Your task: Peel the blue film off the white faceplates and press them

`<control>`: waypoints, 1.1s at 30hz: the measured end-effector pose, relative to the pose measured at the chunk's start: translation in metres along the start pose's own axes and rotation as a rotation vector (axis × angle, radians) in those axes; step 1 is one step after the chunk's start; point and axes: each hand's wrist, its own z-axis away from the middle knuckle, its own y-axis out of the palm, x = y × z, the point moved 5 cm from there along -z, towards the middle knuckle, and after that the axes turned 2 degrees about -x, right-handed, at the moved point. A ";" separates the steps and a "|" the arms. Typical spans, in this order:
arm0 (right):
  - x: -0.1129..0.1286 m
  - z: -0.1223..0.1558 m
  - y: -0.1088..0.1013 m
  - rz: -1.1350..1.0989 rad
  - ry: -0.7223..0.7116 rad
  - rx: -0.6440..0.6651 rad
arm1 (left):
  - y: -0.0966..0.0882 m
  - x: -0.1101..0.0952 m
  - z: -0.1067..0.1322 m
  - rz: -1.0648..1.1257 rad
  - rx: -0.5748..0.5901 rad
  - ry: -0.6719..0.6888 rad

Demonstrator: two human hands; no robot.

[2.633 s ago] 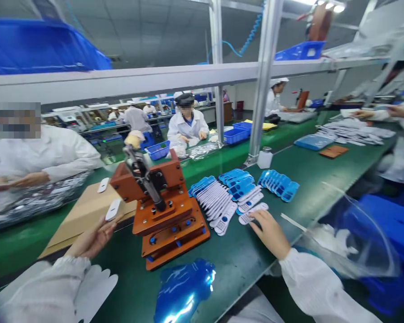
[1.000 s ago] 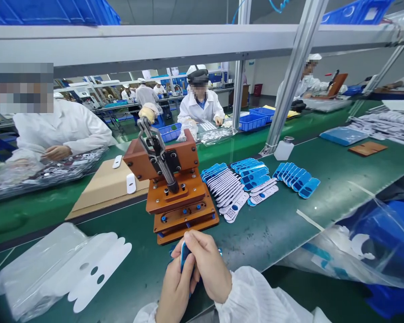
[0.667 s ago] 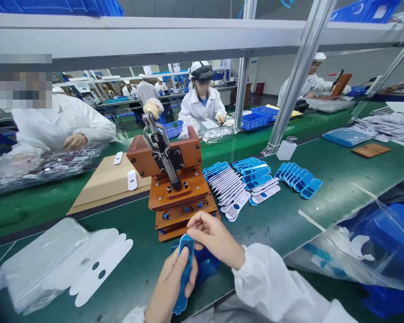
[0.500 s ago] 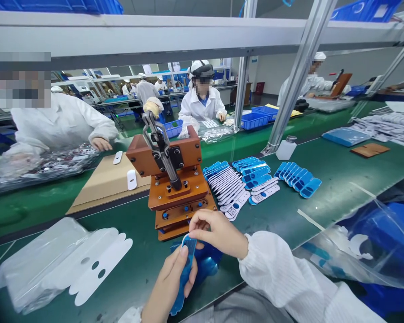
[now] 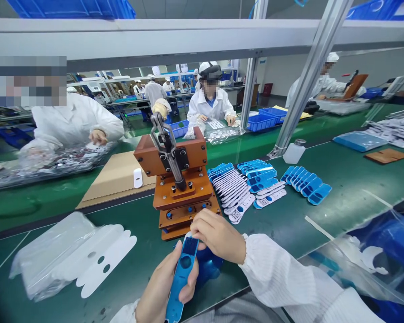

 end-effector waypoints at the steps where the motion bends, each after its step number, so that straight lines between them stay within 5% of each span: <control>1: 0.001 0.001 0.000 0.009 -0.031 -0.035 | 0.003 0.002 -0.001 0.064 0.059 -0.035; 6: 0.006 0.005 0.000 0.073 -0.104 -0.177 | 0.010 0.003 -0.003 0.253 0.180 -0.094; 15: 0.032 0.010 0.019 0.014 0.010 -0.126 | -0.025 -0.020 0.003 0.396 -0.316 0.302; 21: 0.054 0.031 0.028 -0.217 0.106 -0.148 | -0.060 -0.044 0.014 0.507 -0.493 0.492; 24: 0.043 0.044 0.015 -0.305 0.289 -0.262 | -0.089 -0.060 0.026 0.573 -0.604 0.655; 27: 0.013 0.063 0.008 -0.350 0.622 -0.334 | -0.110 -0.077 0.042 0.585 -0.673 0.885; 30: -0.019 0.087 0.019 -0.356 0.937 -0.216 | -0.114 -0.082 0.052 0.507 -0.724 0.946; 33: -0.036 0.102 0.029 -0.255 1.046 -0.094 | -0.104 -0.077 0.052 0.366 -0.703 0.932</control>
